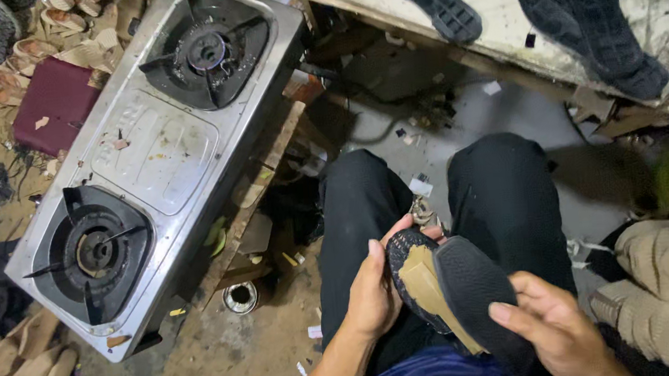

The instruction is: The person sits on the floor of a shoe workshop with a shoe on their lap, hammers the sole to seat it onto the shoe upper, presses the edges by hand, and briefly heats the shoe near a gas burner before continuing to hammer. They place finished shoes on the workbench and pick up the next shoe and sole to repeat the process.

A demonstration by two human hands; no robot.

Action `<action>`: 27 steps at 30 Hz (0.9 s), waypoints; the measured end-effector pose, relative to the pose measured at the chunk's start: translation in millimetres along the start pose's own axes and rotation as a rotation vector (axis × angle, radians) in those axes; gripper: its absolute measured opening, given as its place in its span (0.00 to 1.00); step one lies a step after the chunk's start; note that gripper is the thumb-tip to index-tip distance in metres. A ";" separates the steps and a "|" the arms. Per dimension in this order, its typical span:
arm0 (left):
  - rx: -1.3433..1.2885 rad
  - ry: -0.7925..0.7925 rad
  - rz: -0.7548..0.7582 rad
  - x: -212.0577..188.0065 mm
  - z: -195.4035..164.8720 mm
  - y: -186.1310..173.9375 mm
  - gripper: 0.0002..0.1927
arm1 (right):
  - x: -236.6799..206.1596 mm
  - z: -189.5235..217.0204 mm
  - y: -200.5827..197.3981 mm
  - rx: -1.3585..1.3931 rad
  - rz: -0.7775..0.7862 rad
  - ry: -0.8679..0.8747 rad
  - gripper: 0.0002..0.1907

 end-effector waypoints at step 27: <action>0.965 -0.111 -0.024 -15.8 -47.5 35.4 0.28 | 28.9 18.9 53.9 -0.290 0.042 0.089 0.10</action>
Point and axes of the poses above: each hand's wrist, its own x-axis towards the middle knuckle, its own y-axis out of the palm, z = x × y, the point moved 4 cm from there along x, towards the middle knuckle, and after that the axes turned 14 degrees about z, right-handed, at the moved point
